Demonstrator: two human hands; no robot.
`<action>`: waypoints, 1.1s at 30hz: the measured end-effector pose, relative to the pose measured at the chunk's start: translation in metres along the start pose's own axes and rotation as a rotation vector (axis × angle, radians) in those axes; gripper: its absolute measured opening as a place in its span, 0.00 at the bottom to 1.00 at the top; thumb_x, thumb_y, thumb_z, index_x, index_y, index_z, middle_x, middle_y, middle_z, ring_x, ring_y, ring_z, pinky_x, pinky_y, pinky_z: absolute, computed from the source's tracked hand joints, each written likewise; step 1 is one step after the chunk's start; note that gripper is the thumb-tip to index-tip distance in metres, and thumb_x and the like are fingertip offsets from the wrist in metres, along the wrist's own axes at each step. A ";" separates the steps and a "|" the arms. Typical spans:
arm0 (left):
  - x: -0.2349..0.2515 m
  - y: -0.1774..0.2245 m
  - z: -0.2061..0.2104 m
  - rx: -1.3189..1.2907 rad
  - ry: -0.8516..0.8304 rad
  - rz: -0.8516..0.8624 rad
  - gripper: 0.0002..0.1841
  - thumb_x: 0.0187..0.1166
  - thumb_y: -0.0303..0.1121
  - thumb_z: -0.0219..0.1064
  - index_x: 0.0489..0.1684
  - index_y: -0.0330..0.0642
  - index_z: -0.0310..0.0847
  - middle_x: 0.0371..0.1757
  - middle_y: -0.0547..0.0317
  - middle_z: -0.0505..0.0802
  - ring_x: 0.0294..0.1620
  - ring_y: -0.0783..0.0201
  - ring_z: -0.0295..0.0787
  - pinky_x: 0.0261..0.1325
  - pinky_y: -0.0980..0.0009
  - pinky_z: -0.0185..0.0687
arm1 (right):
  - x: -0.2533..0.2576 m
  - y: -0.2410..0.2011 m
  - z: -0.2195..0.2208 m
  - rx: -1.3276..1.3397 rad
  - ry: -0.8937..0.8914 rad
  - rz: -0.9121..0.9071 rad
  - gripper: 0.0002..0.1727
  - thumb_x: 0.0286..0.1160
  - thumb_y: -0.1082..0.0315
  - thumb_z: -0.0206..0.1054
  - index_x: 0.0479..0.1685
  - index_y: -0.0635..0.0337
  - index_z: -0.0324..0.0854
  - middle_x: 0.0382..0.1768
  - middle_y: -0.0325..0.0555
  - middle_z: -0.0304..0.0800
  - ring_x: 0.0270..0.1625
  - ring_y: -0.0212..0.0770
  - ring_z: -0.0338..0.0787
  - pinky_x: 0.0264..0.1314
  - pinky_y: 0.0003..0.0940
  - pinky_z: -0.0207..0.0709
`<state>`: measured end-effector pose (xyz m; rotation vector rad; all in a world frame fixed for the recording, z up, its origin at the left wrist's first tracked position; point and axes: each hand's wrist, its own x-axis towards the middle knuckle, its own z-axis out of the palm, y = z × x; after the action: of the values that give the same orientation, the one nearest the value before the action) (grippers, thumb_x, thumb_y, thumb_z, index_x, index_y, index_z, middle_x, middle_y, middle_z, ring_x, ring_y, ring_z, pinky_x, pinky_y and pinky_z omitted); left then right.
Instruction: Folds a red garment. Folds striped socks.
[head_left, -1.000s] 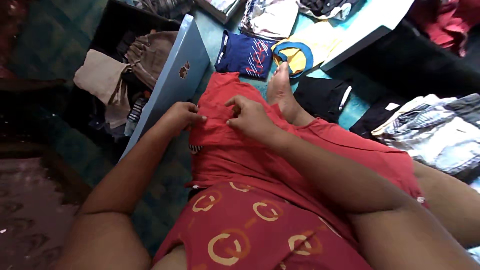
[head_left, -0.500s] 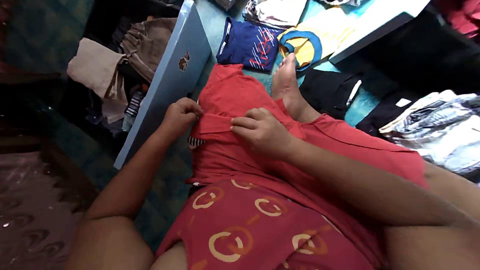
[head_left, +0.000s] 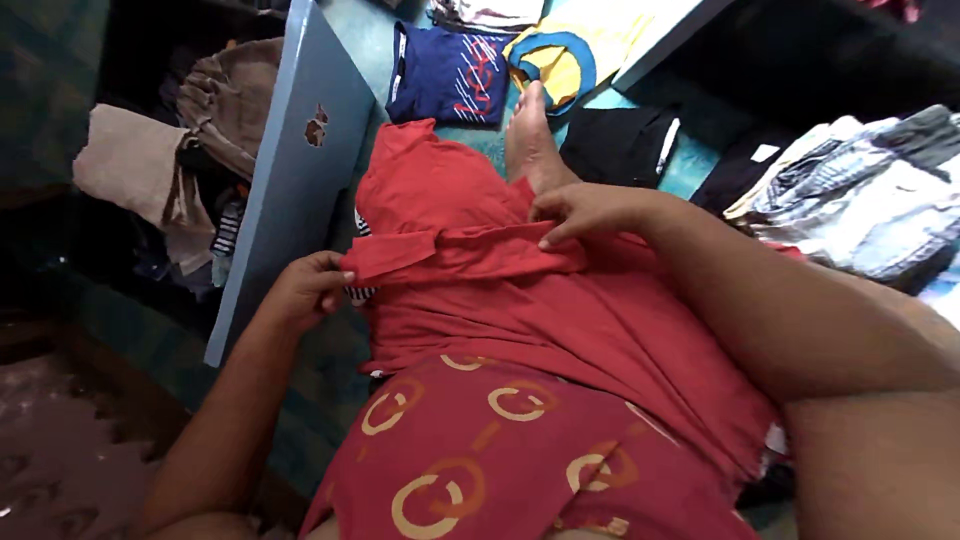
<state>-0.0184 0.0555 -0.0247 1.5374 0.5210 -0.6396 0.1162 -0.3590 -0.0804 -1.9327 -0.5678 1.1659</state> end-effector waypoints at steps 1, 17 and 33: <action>-0.001 0.002 -0.002 0.011 -0.013 -0.021 0.08 0.77 0.19 0.59 0.39 0.42 0.82 0.24 0.66 0.88 0.14 0.78 0.77 0.18 0.83 0.76 | 0.000 -0.002 -0.001 -0.027 -0.009 0.013 0.10 0.67 0.76 0.78 0.45 0.65 0.86 0.37 0.53 0.89 0.41 0.46 0.88 0.51 0.52 0.82; 0.105 0.090 0.004 0.382 0.201 0.025 0.28 0.90 0.53 0.54 0.75 0.38 0.74 0.60 0.47 0.89 0.57 0.55 0.89 0.59 0.53 0.85 | 0.071 -0.015 -0.018 -0.349 0.335 -0.006 0.22 0.71 0.75 0.69 0.67 0.59 0.85 0.72 0.66 0.80 0.77 0.68 0.77 0.80 0.71 0.65; 0.082 0.116 0.010 0.143 -0.027 0.708 0.16 0.63 0.19 0.72 0.48 0.45 0.82 0.44 0.70 0.94 0.46 0.73 0.91 0.52 0.70 0.90 | -0.022 -0.020 -0.062 -0.418 0.473 -0.172 0.08 0.68 0.76 0.77 0.40 0.71 0.86 0.41 0.65 0.89 0.49 0.65 0.89 0.56 0.70 0.77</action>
<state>0.1187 0.0334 0.0060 1.7042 -0.1090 -0.1468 0.1608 -0.3877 -0.0365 -2.3551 -0.7381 0.4731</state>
